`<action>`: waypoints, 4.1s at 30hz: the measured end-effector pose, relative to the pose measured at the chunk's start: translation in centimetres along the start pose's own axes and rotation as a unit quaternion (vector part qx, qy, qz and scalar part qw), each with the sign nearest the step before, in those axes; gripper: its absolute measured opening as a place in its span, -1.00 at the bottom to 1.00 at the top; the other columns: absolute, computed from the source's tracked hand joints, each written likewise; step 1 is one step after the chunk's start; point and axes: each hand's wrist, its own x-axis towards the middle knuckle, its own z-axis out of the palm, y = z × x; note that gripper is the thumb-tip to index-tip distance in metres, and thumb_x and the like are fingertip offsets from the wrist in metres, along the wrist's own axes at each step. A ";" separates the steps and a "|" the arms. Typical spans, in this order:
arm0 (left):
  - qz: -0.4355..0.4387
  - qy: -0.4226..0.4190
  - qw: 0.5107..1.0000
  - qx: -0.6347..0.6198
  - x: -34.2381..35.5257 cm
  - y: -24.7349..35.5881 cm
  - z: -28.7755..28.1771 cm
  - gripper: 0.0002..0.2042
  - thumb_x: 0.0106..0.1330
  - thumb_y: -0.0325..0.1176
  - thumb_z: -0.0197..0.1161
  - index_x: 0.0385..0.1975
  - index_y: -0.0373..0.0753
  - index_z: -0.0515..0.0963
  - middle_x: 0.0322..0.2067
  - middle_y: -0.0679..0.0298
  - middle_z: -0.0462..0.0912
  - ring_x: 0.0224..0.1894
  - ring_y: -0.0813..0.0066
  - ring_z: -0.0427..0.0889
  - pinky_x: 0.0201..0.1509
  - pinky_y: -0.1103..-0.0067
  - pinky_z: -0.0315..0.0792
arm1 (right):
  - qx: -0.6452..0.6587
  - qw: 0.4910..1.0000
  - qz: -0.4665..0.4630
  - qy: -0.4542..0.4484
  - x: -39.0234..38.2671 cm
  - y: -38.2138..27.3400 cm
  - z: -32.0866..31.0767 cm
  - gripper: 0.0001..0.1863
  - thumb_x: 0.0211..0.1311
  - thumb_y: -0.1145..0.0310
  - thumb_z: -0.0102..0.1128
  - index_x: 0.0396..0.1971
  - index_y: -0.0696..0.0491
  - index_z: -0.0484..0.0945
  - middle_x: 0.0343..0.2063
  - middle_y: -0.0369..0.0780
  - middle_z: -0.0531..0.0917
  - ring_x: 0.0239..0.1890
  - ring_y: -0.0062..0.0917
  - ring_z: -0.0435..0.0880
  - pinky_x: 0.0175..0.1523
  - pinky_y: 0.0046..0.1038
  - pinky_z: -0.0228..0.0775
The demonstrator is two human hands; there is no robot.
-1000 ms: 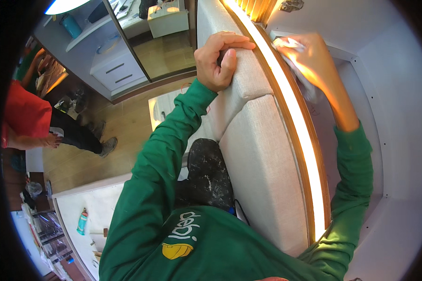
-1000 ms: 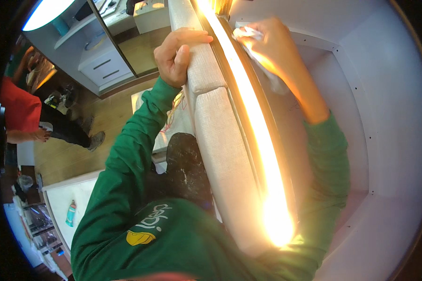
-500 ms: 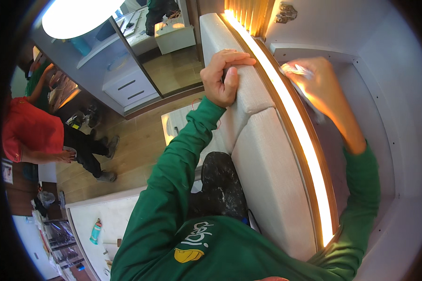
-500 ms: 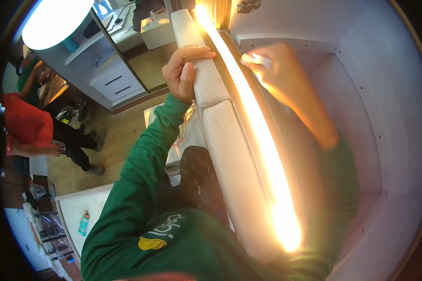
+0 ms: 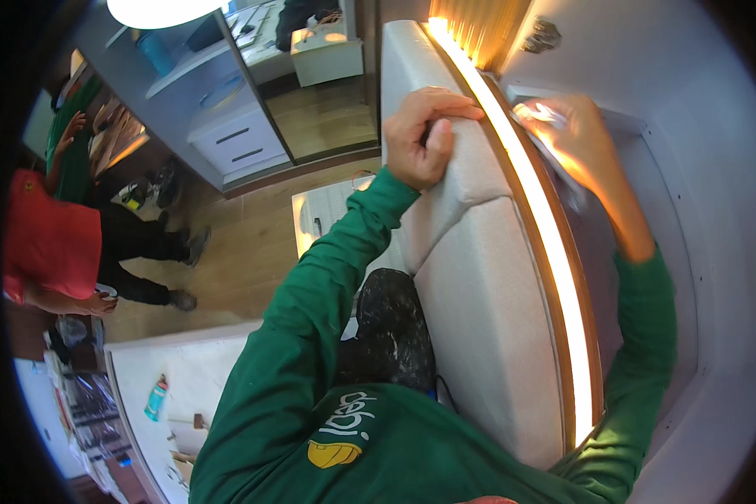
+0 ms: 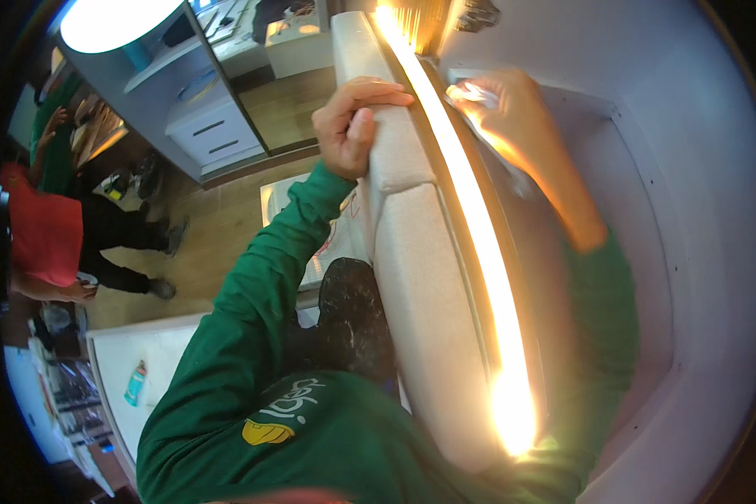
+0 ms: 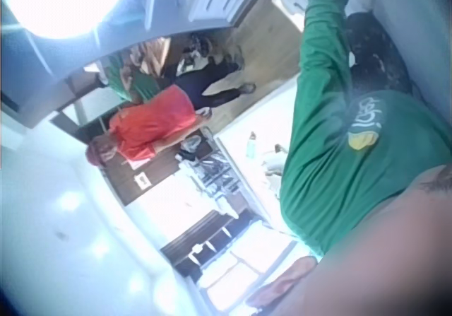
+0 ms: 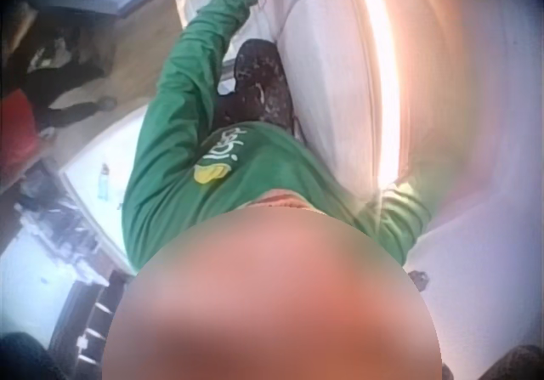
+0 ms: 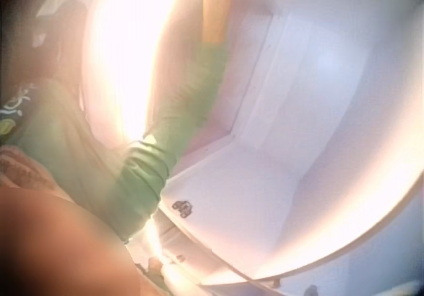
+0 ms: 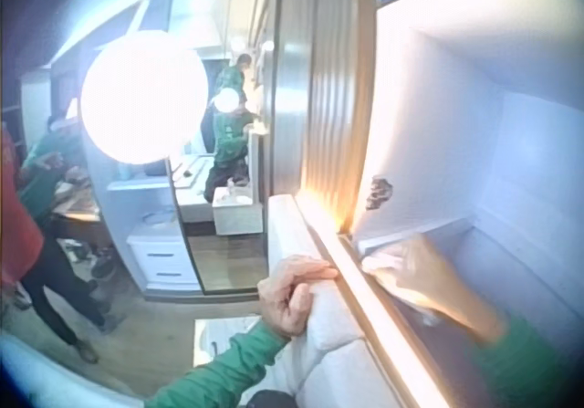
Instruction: The person installs an LED strip along a curved white panel, pressing it into place and smoothing it with a cloth. They use a small scraper-like tool to adjust the strip and continue wiping the surface to secure the installation.
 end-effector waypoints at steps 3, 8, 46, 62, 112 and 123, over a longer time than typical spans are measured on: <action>0.004 0.011 1.000 0.004 -0.1 -0.1 0.1 -0.61 0.55 -0.22 0.01 -0.01 -0.40 0.67 -0.18 0.11 0.87 -0.02 0.28 0.75 0.28 0.36 0.52 | 0.054 0.995 0.049 -0.072 -0.9 -0.8 -1.1 -0.67 0.36 0.29 0.37 -0.07 0.25 0.79 -0.21 -0.01 0.85 -0.19 -0.35 0.80 0.02 -0.36 0.58; -0.007 0.008 1.000 0.001 -0.2 -0.2 0.2 -0.62 0.54 -0.23 0.00 -0.01 -0.38 0.67 -0.20 0.11 0.87 -0.03 0.29 0.75 0.25 0.37 0.54 | -0.026 0.999 0.034 -0.013 3.8 -0.6 1.7 -0.72 0.36 0.31 0.35 -0.25 0.28 0.73 -0.37 0.09 0.75 -0.32 -0.27 0.76 -0.16 -0.28 0.51; -0.049 0.025 0.998 -0.036 -0.2 0.5 0.6 -0.66 0.53 -0.21 0.06 -0.04 -0.34 0.66 -0.24 0.14 0.87 -0.06 0.25 0.73 0.27 0.33 0.51 | 0.035 0.995 -0.072 -0.055 -4.9 -3.0 -3.2 -0.80 0.21 0.57 0.23 -0.21 0.25 0.74 -0.20 -0.02 0.83 -0.18 -0.35 0.83 -0.03 -0.42 0.59; -0.062 -0.047 0.997 -0.023 1.0 1.4 -0.6 -0.68 0.57 -0.26 0.12 0.01 -0.43 0.61 -0.22 0.09 0.87 -0.05 0.34 0.76 0.25 0.42 0.51 | -0.059 0.995 -0.069 0.041 3.3 0.1 0.2 -0.76 0.34 0.35 0.35 -0.20 0.25 0.73 -0.40 -0.11 0.80 -0.36 -0.44 0.78 -0.15 -0.39 0.61; 0.184 -0.585 0.729 0.303 17.8 1.8 4.3 -0.78 0.24 -0.60 0.40 -0.13 -0.23 0.77 -0.13 0.19 0.69 -0.16 0.18 0.77 -0.07 0.40 0.70 | 0.116 0.921 -0.336 -0.161 -19.6 -10.3 -2.3 -0.91 0.19 0.34 0.29 -0.48 -0.04 0.70 -0.35 -0.36 0.66 -0.09 -0.50 0.62 0.08 -0.46 0.38; 0.142 -0.676 0.651 0.313 18.1 1.4 4.1 -0.67 0.30 -0.57 0.25 0.03 -0.19 0.74 -0.01 0.16 0.76 0.01 0.10 0.74 0.11 0.36 0.67 | 0.113 0.919 -0.333 -0.179 -19.4 -10.6 -2.2 -0.95 0.14 0.33 0.35 -0.46 -0.05 0.72 -0.36 -0.34 0.70 -0.10 -0.48 0.66 0.11 -0.45 0.38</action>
